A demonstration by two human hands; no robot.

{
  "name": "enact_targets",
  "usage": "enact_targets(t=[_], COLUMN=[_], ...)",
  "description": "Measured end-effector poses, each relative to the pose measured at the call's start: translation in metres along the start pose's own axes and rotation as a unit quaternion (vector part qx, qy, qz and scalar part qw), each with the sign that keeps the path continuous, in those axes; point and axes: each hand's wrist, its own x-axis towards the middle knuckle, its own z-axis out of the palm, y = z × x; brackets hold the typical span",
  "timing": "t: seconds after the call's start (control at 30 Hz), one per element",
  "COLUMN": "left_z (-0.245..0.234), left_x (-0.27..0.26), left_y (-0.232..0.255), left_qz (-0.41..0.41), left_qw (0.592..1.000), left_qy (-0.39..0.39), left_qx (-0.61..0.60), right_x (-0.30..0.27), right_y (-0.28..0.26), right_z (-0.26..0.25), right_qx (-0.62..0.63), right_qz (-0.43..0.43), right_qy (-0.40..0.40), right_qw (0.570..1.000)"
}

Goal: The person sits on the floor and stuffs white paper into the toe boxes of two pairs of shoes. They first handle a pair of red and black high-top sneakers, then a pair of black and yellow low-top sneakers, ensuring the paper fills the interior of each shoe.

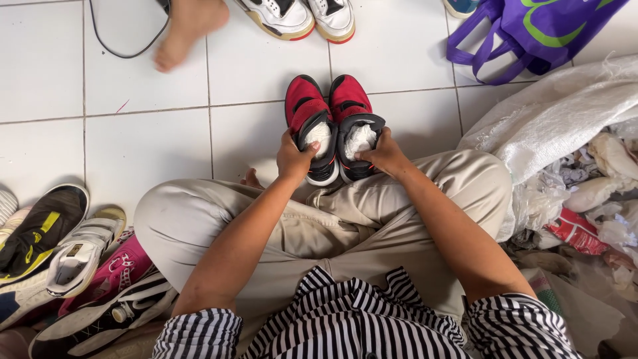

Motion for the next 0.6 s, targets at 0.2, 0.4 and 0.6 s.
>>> enact_targets(t=[0.2, 0.4, 0.6], left_z=[0.008, 0.007, 0.006], left_x=[-0.001, -0.04, -0.052], left_y=[-0.004, 0.028, 0.038], left_qz=[0.005, -0.067, -0.133], left_qw=[1.0, 0.985, 0.98], left_qy=[0.011, -0.002, -0.024], left_qx=[-0.019, -0.162, -0.147], right_x=[-0.003, -0.004, -0.025], right_y=[0.001, -0.006, -0.024], right_z=[-0.002, -0.005, -0.04], right_qx=[0.03, 0.063, -0.015], right_qz=[-0.013, -0.008, -0.05], right_qy=[0.009, 0.002, -0.029], right_qw=[0.999, 0.998, 0.998])
